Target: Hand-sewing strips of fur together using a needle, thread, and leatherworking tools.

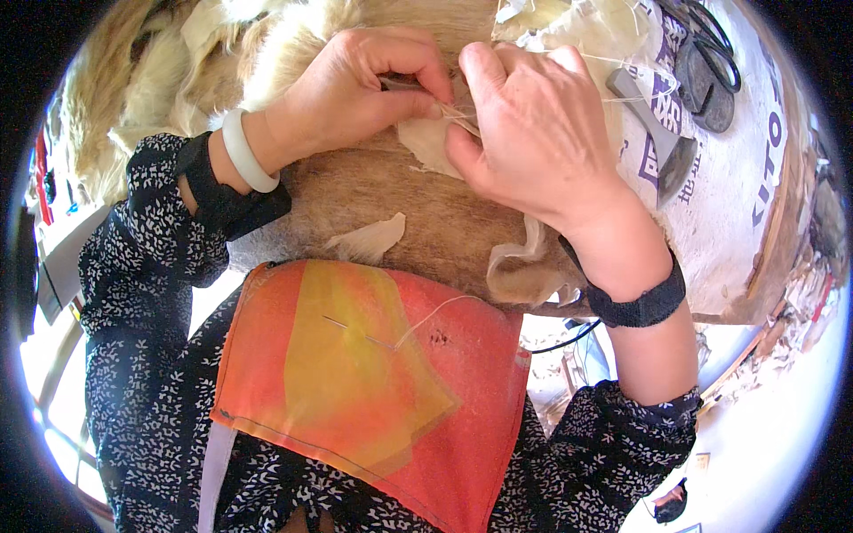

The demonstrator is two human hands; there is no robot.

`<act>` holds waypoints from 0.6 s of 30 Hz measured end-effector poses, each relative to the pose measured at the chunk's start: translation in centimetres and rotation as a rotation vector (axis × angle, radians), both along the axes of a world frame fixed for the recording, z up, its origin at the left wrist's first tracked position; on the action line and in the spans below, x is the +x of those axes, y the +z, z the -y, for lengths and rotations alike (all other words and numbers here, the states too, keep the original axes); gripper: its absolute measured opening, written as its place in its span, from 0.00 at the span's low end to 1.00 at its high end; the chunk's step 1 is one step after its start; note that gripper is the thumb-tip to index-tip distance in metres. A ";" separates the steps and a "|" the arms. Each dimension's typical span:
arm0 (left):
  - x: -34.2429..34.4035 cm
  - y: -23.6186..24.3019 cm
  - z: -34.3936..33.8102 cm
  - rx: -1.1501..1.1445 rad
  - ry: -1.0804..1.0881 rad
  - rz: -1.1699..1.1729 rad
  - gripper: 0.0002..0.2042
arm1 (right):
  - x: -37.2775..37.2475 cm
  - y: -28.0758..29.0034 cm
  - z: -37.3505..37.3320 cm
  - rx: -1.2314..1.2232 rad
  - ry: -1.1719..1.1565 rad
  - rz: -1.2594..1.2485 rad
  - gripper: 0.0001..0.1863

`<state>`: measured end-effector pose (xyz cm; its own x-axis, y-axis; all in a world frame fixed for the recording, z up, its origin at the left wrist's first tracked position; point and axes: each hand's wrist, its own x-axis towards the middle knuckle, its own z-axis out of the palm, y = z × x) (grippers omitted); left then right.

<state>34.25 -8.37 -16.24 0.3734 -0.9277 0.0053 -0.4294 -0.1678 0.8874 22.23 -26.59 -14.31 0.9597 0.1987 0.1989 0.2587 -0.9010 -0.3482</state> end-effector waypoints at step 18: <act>0.2 -1.9 -0.7 -0.037 0.117 0.125 0.07 | -0.2 -1.0 -1.9 -0.411 0.166 0.341 0.06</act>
<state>34.42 -7.71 -18.13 0.4731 -0.8762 0.0919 -0.5165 -0.1914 0.8346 22.05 -24.69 -15.26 0.8036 0.4684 0.3671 0.4452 -0.8825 0.1515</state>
